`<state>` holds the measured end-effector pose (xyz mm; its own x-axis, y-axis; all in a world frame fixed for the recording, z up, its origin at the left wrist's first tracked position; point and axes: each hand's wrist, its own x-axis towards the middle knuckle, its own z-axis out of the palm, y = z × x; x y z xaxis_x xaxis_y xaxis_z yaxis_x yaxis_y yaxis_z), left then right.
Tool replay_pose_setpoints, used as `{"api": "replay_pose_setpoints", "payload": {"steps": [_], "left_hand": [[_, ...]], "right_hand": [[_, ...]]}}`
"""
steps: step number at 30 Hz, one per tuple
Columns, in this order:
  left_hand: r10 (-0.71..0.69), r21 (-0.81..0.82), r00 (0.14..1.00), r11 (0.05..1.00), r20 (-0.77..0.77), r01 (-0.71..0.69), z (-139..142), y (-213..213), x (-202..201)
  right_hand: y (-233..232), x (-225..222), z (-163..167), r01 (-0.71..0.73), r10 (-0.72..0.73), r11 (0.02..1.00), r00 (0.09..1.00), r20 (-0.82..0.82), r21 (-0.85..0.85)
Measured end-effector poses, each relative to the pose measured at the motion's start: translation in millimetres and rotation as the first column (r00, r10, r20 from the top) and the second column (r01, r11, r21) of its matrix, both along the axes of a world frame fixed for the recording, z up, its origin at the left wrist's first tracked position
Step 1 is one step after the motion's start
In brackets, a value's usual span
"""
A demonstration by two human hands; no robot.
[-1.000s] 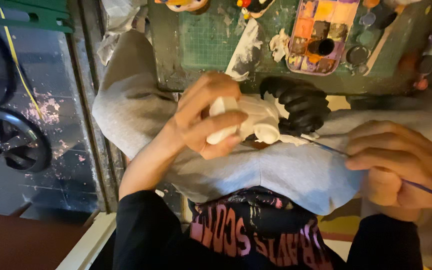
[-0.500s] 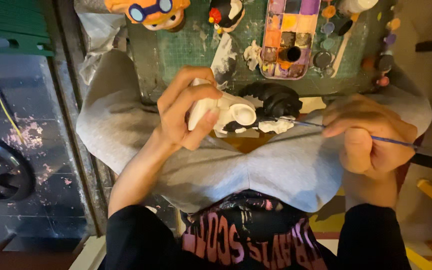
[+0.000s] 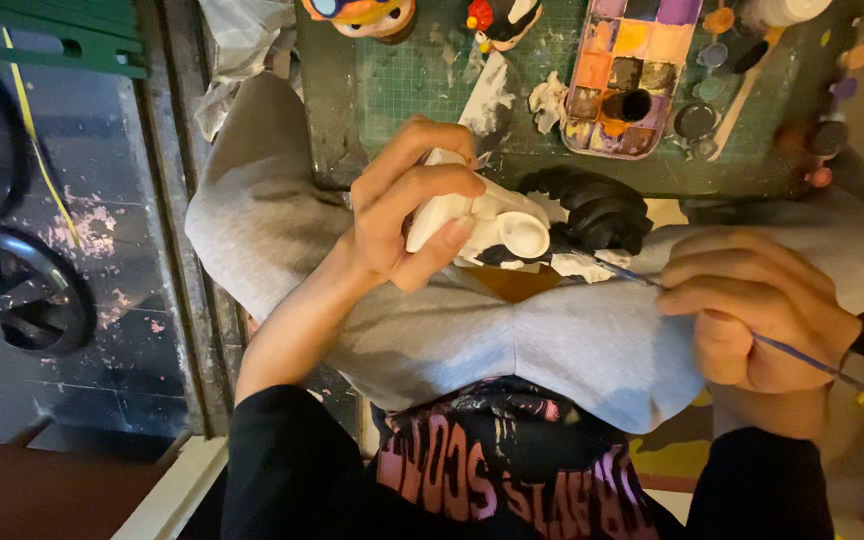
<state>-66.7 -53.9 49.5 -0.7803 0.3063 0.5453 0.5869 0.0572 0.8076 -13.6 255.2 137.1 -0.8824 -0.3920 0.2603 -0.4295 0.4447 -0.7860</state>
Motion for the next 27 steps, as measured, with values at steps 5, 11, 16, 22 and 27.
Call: {"api": "replay_pose_setpoints", "payload": {"steps": [5,11,16,22,27], "left_hand": [[-0.003,-0.016,1.0,1.0,-0.008,0.003,-1,0,0],[0.011,-0.024,1.0,1.0,-0.015,-0.012,-2,1,1],[0.012,-0.029,1.0,1.0,-0.008,-0.012,-2,0,1],[0.009,-0.029,1.0,1.0,-0.02,-0.01,-1,0,0],[0.004,-0.039,1.0,0.999,-0.006,-0.004,-1,-1,1]], "right_hand": [[-2,-6,-2,-0.076,0.076,0.997,0.997,-0.018,-0.003],[-4,-7,-1,-0.085,0.086,0.996,0.996,-0.016,0.028],[-2,-3,-1,-0.107,0.106,0.993,0.994,0.027,0.044],[-3,-10,0,-0.11,0.112,0.991,0.994,-0.011,0.073],[-18,-18,12,-0.089,0.088,0.993,0.996,0.016,0.071]]}}
